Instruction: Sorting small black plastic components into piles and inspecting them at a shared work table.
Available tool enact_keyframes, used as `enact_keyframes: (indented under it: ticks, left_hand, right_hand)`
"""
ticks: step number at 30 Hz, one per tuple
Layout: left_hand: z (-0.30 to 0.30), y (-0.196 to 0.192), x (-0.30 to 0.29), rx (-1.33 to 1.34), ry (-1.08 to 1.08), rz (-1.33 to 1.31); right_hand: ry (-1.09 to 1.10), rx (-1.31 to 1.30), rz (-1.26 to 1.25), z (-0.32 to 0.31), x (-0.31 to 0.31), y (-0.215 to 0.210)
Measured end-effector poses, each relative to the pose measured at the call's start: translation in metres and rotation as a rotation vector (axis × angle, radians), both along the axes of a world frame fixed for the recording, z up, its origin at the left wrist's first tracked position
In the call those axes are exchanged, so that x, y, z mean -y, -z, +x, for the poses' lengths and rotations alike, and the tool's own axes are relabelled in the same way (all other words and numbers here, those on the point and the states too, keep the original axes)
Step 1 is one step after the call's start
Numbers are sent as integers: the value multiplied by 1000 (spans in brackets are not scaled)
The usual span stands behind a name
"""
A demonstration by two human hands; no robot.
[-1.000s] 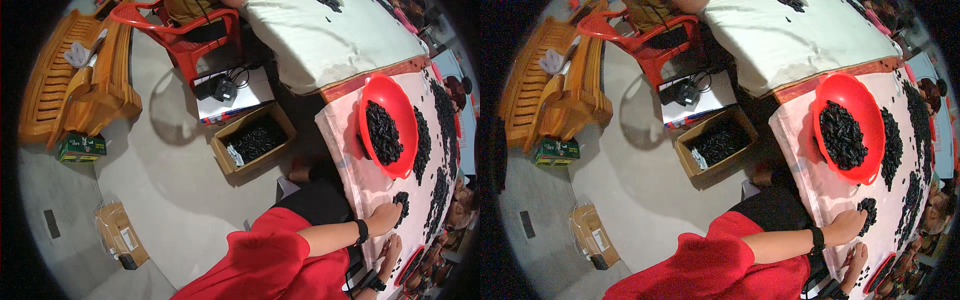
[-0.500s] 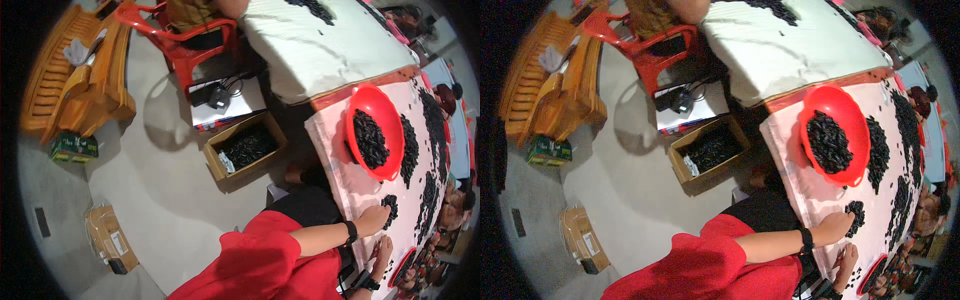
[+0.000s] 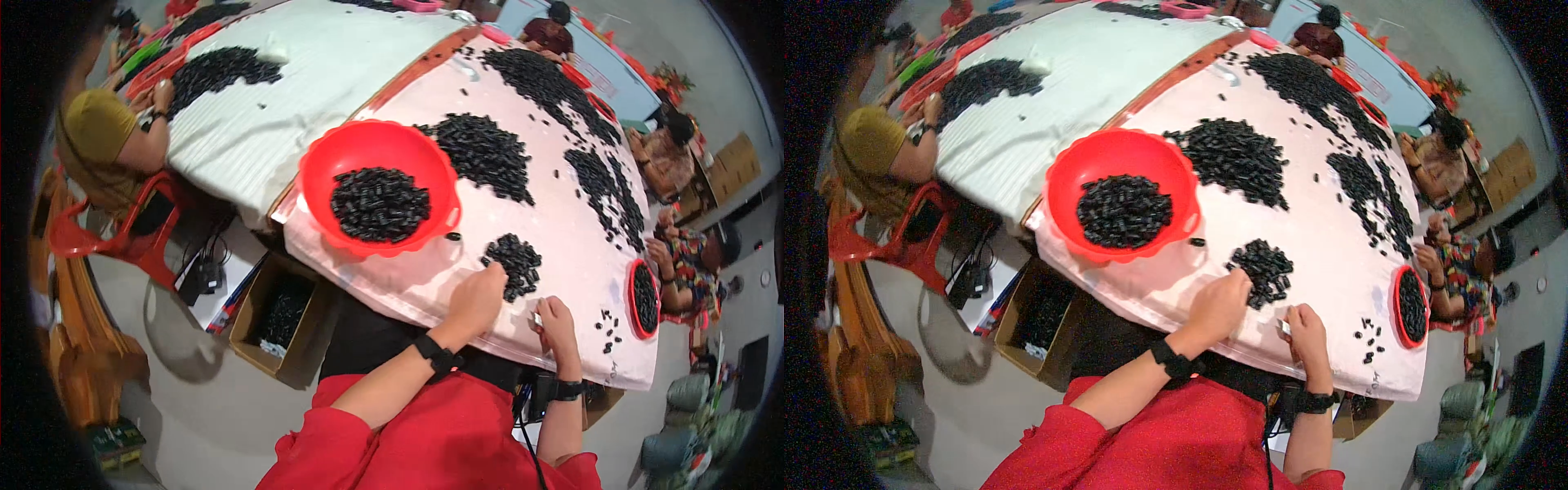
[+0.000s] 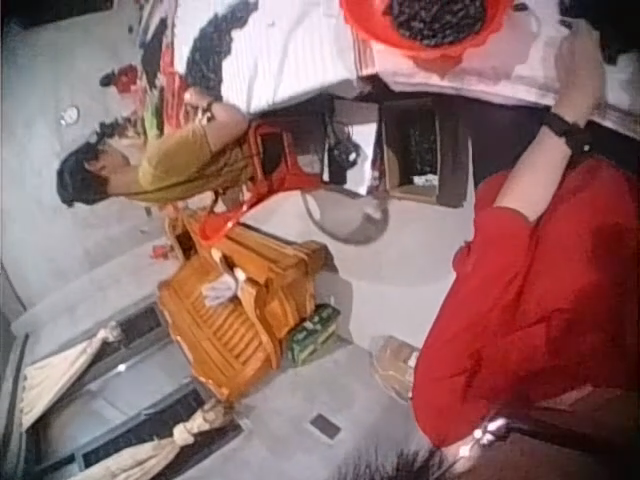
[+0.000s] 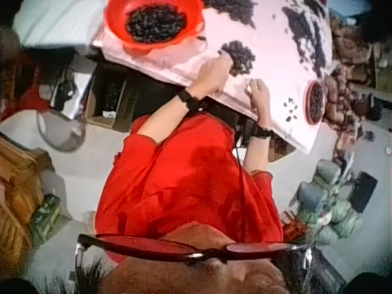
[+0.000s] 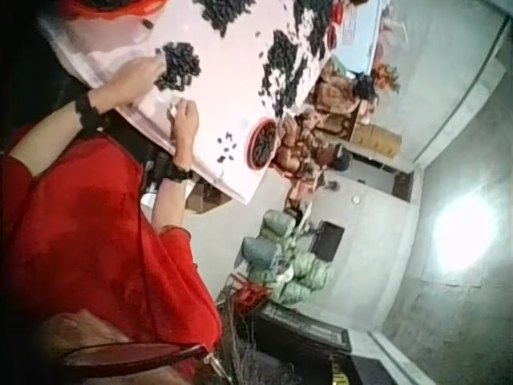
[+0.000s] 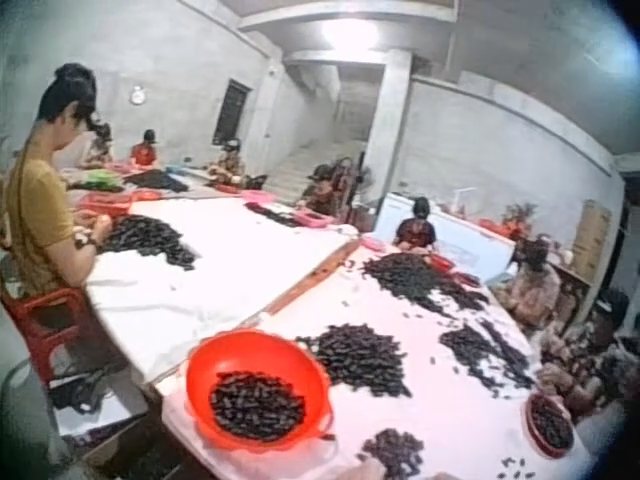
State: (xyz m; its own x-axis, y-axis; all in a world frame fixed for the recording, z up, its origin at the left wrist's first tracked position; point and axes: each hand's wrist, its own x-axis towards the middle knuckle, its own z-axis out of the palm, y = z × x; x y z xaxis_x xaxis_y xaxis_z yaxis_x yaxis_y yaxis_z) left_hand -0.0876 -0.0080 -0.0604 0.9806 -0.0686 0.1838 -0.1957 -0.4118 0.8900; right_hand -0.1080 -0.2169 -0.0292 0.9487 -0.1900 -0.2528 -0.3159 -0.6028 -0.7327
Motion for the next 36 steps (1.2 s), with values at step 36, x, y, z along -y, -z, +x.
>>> enact_keyframes:
  ticks: [36]
  left_hand:
    - [1,-1,-19,-327,87,-574]
  right_hand:
    - [-51,121,-197,-8,1,-2]
